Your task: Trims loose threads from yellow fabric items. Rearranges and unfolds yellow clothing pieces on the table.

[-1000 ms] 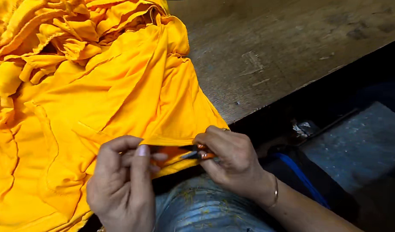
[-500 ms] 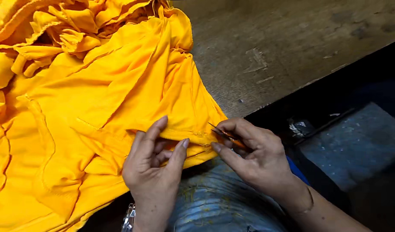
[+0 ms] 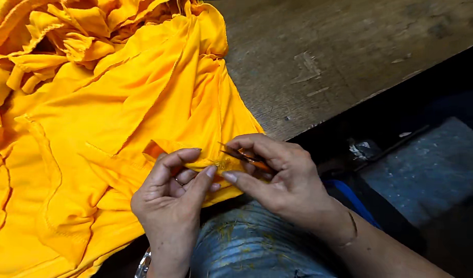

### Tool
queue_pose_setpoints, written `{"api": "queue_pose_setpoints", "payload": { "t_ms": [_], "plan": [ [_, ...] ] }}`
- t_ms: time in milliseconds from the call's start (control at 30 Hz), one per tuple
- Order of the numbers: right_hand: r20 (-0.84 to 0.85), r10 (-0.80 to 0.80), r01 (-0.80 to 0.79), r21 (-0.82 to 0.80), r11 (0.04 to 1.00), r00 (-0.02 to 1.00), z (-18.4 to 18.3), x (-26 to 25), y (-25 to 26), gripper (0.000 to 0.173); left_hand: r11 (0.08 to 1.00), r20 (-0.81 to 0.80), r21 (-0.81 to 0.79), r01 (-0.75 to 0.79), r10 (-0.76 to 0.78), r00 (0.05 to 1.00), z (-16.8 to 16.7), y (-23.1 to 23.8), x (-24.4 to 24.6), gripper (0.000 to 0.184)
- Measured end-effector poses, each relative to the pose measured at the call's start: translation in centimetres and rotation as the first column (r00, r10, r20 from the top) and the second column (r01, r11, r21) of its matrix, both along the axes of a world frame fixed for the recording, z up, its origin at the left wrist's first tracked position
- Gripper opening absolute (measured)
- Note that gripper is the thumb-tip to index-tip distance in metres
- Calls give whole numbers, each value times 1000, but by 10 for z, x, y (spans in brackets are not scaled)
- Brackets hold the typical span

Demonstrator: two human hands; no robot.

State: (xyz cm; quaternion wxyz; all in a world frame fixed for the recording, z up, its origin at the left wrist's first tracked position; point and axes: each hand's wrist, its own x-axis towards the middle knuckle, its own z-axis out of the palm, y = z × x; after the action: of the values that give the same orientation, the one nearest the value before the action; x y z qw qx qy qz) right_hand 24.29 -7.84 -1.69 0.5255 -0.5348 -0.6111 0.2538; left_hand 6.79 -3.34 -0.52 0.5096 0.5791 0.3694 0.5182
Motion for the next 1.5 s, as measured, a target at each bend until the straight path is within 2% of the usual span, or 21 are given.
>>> {"api": "queue_pose_setpoints", "payload": {
  "t_ms": [67, 133, 233, 333, 467, 600, 700, 733, 900, 1167, 1500],
  "plan": [
    [37, 12, -14, 55, 998, 999, -3, -3, 4, 22, 1000, 20, 16, 15, -15, 1000, 0, -2, 0, 40],
    [158, 4, -33, 178, 984, 987, -6, -2, 6, 13, 999, 25, 34, 17, -18, 1000, -1, -5, -4, 41],
    [359, -49, -74, 320, 944, 932, -3, -3, -1, 16, 1000, 45, 16, 9, -9, 999, -3, -10, -9, 38],
    [476, -54, -138, 359, 923, 878, -1, -8, -14, 14, 999, 93, -34, 28, -25, 995, -3, -14, -10, 41],
    [489, -37, -168, 369, 914, 871, -7, -16, -23, 15, 999, 57, -23, 30, -29, 998, -4, -16, -9, 61],
    [448, -18, -145, 328, 933, 894, -11, -11, -27, 16, 998, 49, -36, 43, -41, 998, -1, -17, -12, 68],
    [448, -44, -75, 243, 967, 893, -11, 1, -29, 43, 998, 96, -45, 46, -41, 995, 3, -19, -20, 72],
    [467, -70, -48, 235, 971, 882, -13, 6, -30, 47, 997, 126, -55, 51, -44, 991, 3, -19, -23, 73],
    [524, -169, 19, 280, 960, 835, -20, 16, -33, 38, 990, 198, -131, 44, -18, 980, 4, -24, -31, 76],
    [556, -92, -144, 366, 919, 826, -11, 15, -27, 35, 984, 203, -171, 40, -5, 979, 7, -29, -38, 79],
    [590, -128, -136, 382, 914, 797, -12, 2, -26, 31, 981, 216, -184, 64, -23, 976, 9, -30, -37, 79]
  ]
}}
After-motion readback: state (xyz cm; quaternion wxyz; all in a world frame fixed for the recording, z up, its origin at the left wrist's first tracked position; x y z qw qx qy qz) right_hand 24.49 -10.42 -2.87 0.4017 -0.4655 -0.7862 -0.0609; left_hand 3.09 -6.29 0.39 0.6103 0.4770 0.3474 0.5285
